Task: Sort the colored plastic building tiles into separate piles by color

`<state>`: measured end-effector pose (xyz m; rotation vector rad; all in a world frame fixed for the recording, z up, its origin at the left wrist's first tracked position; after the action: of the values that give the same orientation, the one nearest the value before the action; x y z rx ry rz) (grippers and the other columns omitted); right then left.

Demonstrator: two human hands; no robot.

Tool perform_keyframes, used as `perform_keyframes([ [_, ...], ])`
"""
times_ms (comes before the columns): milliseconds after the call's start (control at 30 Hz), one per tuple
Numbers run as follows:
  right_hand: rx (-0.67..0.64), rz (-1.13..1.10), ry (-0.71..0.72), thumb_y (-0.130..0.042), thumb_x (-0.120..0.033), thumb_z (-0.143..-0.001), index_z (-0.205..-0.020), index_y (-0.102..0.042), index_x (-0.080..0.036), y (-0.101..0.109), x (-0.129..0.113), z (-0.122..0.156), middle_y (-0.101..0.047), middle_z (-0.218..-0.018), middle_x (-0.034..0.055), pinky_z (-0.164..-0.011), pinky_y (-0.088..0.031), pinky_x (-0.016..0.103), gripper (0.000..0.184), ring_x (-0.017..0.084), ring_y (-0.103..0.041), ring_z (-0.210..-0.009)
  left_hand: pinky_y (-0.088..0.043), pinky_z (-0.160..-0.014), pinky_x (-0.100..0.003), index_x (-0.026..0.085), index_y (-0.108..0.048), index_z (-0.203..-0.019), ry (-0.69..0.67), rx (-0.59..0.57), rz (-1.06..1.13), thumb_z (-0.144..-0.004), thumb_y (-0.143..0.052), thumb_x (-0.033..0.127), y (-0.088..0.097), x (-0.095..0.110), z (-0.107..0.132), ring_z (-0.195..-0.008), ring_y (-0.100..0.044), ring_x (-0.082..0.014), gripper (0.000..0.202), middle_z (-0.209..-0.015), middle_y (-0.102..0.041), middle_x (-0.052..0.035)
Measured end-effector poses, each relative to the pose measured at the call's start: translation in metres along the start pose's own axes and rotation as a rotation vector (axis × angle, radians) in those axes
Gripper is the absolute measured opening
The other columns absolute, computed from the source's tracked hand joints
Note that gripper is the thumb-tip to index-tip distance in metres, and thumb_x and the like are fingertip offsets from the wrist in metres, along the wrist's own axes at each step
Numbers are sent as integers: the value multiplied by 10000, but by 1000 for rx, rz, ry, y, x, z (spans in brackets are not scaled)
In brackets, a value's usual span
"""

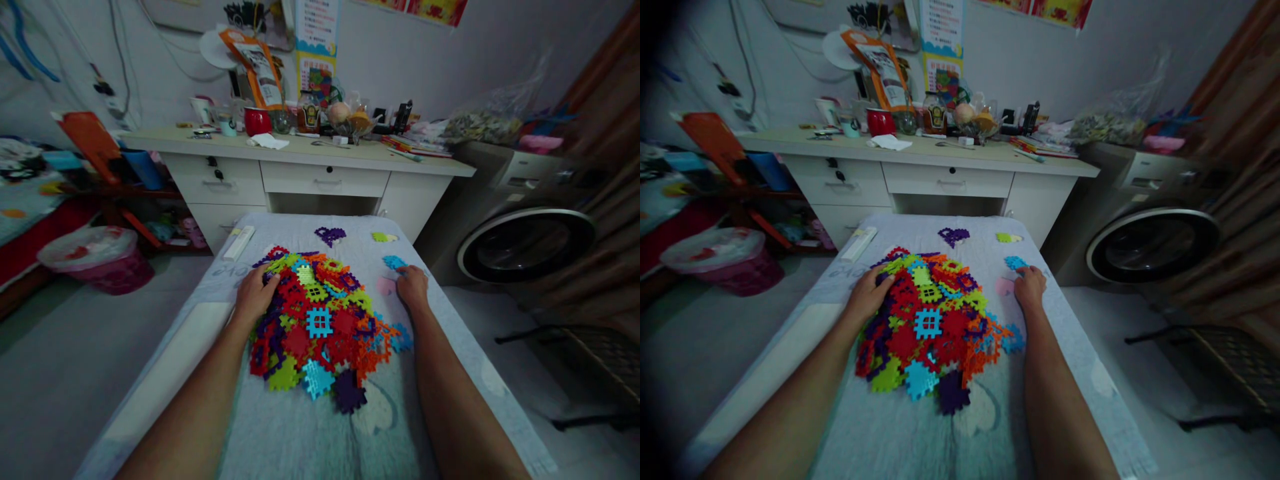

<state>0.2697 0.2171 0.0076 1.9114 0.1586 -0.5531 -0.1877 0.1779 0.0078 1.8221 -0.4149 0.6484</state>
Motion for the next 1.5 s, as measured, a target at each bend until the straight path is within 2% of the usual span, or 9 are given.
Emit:
perform_keyframes([
  [200,-96,43,-43,-510,-143,-759,-1105,-721,-204,-3,-4,2,-574,-1301,154,-1004,-391,513,409,343,-506,-1220,-447,-1025,-434,165,-572,-1281,13,0,-4,-874,-480,463,2,2,1,-1162,-589,-289,512,-1233,-644,-138],
  [567,6,27,-12,-580,-214,-768,-1211,-686,-262,0,-7,5,-561,-1236,155,-965,-401,533,458,348,-515,-1143,-445,-1027,-433,162,-570,-1285,3,9,5,-883,-465,471,2,1,2,-1150,-590,-282,517,-1236,-639,-138],
  [800,-70,18,23,-557,-215,-796,-1158,-697,-240,-6,-12,6,-518,-1362,139,-1030,-349,558,390,342,-475,-1237,-457,-1010,-432,164,-579,-1271,-16,17,22,-882,-465,458,3,3,2,-1135,-594,-277,500,-1217,-647,-136],
  [1033,0,-58,46,-552,-227,-790,-1069,-717,-228,4,-14,5,-594,-1228,110,-1027,-364,507,324,302,-517,-1151,-458,-1008,-418,184,-586,-1259,-27,22,32,-873,-485,451,1,0,1,-1109,-605,-263,480,-1181,-662,-113],
  [1100,20,-113,85,-552,-242,-795,-1068,-713,-219,9,-23,5,-597,-1217,117,-1026,-369,496,317,299,-519,-1145,-455,-1013,-419,182,-585,-1263,-22,26,30,-873,-482,466,1,-1,1,-1115,-605,-266,494,-1193,-658,-117],
  [1167,-31,-197,185,-558,-252,-798,-1041,-711,-214,9,-40,6,-619,-1184,114,-1020,-385,473,290,287,-535,-1132,-455,-1014,-419,183,-587,-1265,-15,28,23,-872,-481,478,1,-2,1,-1121,-605,-271,502,-1198,-658,-120],
  [1300,-303,-347,368,-578,-270,-814,-989,-706,-206,-8,-81,22,-688,-1062,92,-959,-437,403,226,250,-605,-1033,-454,-1015,-429,180,-579,-1273,-13,18,16,-877,-477,473,0,-1,1,-1123,-603,-281,504,-1204,-654,-127],
  [1367,-377,-371,406,-603,-285,-817,-1053,-690,-206,-15,-96,33,-702,-1067,83,-945,-439,395,264,247,-612,-1021,-448,-1020,-438,172,-571,-1283,-12,17,13,-877,-478,472,0,-1,1,-1134,-598,-288,513,-1222,-645,-134],
  [1500,-414,-370,434,-681,-282,-779,-1167,-646,-231,-20,-115,48,-713,-1069,63,-948,-422,399,392,256,-601,-1030,-437,-1036,-443,167,-570,-1287,-2,13,13,-877,-479,474,0,-1,2,-1171,-582,-293,520,-1253,-633,-140],
])
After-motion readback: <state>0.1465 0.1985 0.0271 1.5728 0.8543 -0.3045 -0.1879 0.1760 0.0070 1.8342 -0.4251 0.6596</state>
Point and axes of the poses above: each hand's wrist, its own z-axis away from the middle knuckle, its own y-axis out of the back of the hand, x = y × z, the point moved 8 cm from there along -z, towards the middle knuckle
